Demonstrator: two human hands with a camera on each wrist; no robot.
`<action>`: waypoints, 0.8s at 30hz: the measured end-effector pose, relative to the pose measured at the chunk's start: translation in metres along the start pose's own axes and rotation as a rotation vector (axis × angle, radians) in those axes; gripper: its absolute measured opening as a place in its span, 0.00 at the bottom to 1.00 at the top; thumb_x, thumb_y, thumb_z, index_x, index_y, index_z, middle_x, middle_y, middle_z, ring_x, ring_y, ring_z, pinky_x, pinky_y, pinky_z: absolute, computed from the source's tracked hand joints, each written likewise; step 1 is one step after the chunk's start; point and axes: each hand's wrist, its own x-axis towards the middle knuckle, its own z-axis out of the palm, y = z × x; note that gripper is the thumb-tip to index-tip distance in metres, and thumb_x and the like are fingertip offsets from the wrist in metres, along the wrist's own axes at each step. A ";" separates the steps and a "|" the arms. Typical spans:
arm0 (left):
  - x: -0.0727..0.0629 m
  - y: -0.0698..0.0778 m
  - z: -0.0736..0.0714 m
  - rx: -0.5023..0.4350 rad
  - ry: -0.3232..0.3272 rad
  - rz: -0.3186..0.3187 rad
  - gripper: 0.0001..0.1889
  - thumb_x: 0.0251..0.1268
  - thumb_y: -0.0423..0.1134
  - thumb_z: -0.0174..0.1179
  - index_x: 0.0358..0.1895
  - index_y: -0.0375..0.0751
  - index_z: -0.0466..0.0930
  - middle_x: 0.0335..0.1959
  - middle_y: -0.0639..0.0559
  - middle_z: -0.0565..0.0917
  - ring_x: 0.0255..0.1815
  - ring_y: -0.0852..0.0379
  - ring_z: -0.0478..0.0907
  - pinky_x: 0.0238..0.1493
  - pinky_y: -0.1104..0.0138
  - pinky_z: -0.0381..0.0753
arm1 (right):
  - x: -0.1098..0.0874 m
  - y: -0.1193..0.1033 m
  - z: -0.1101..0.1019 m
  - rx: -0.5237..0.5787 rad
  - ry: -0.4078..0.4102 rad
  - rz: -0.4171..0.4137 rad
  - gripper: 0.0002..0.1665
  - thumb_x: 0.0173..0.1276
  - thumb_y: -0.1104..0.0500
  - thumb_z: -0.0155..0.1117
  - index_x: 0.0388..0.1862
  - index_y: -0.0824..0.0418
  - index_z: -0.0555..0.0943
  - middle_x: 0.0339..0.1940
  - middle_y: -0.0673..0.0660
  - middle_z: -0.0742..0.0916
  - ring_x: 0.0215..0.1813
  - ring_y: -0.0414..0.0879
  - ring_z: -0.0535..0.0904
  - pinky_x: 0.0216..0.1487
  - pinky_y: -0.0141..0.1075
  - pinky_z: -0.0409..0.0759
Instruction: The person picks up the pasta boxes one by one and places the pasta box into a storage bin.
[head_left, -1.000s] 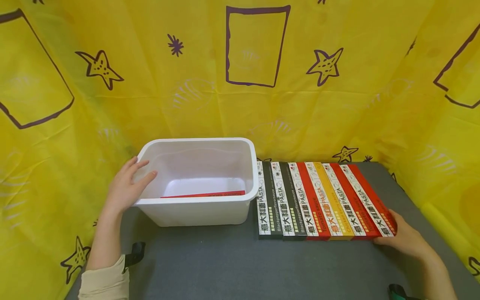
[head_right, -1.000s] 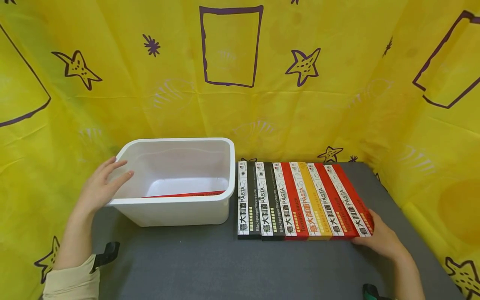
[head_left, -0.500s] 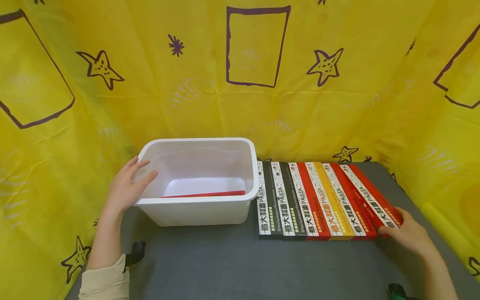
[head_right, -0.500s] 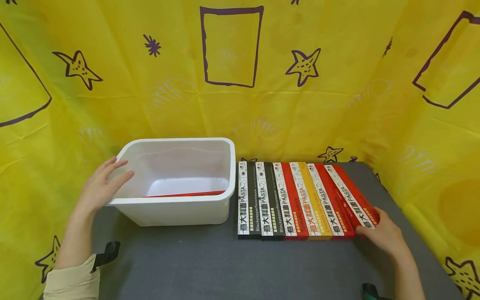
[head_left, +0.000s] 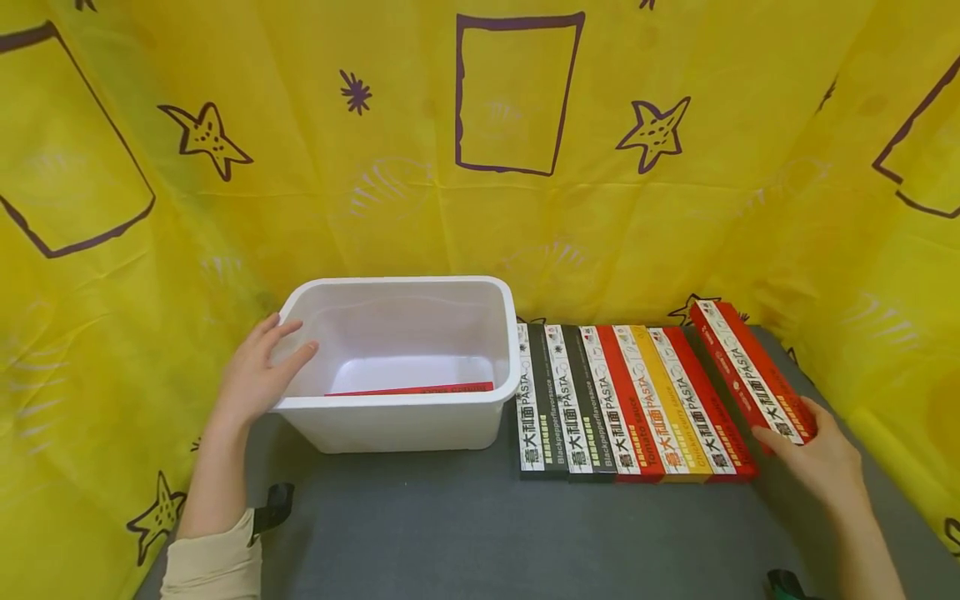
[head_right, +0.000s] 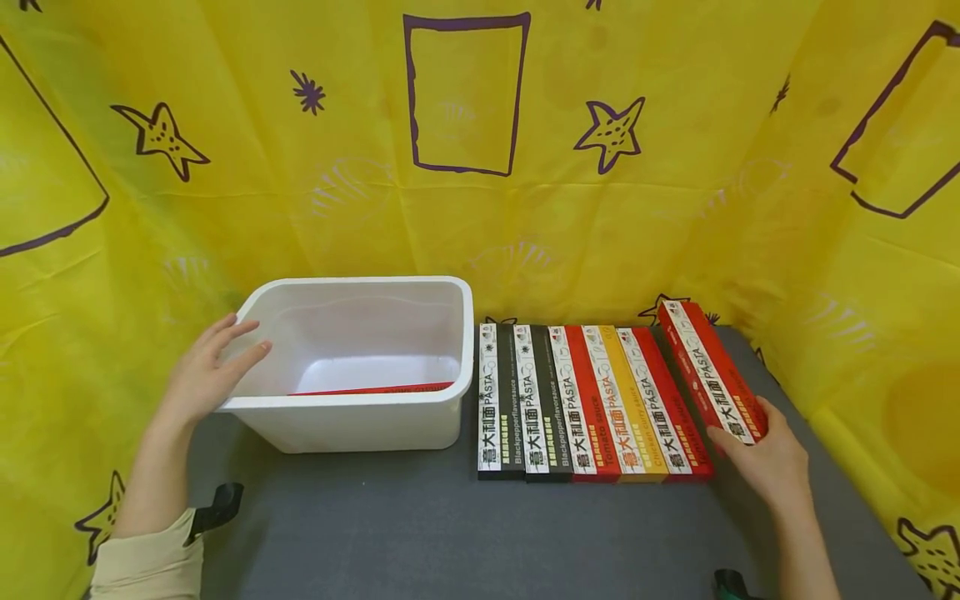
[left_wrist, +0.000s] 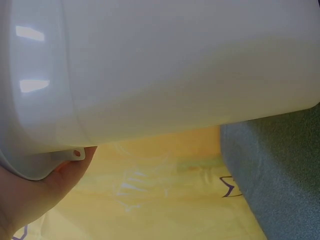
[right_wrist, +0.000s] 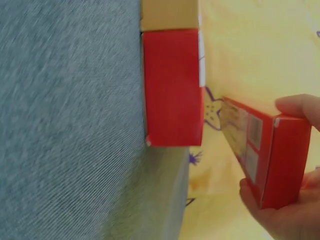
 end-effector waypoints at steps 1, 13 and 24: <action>0.000 0.000 0.000 0.000 -0.001 -0.001 0.36 0.71 0.58 0.52 0.70 0.32 0.64 0.76 0.32 0.51 0.73 0.26 0.47 0.63 0.30 0.47 | -0.001 -0.002 0.000 0.009 0.011 0.001 0.59 0.65 0.37 0.61 0.78 0.69 0.44 0.63 0.83 0.66 0.56 0.76 0.64 0.44 0.62 0.67; 0.000 -0.001 0.000 -0.008 0.016 0.003 0.35 0.71 0.57 0.52 0.70 0.33 0.64 0.76 0.32 0.51 0.73 0.26 0.48 0.64 0.30 0.47 | -0.010 -0.046 0.004 0.068 0.059 -0.105 0.55 0.64 0.41 0.65 0.79 0.60 0.49 0.66 0.78 0.68 0.57 0.72 0.66 0.42 0.55 0.66; 0.000 -0.001 0.001 -0.013 0.014 0.002 0.35 0.72 0.57 0.52 0.70 0.32 0.65 0.76 0.31 0.52 0.73 0.26 0.48 0.64 0.30 0.47 | -0.015 -0.089 0.007 0.129 0.015 -0.218 0.51 0.63 0.42 0.68 0.79 0.47 0.54 0.62 0.72 0.74 0.51 0.62 0.70 0.36 0.43 0.68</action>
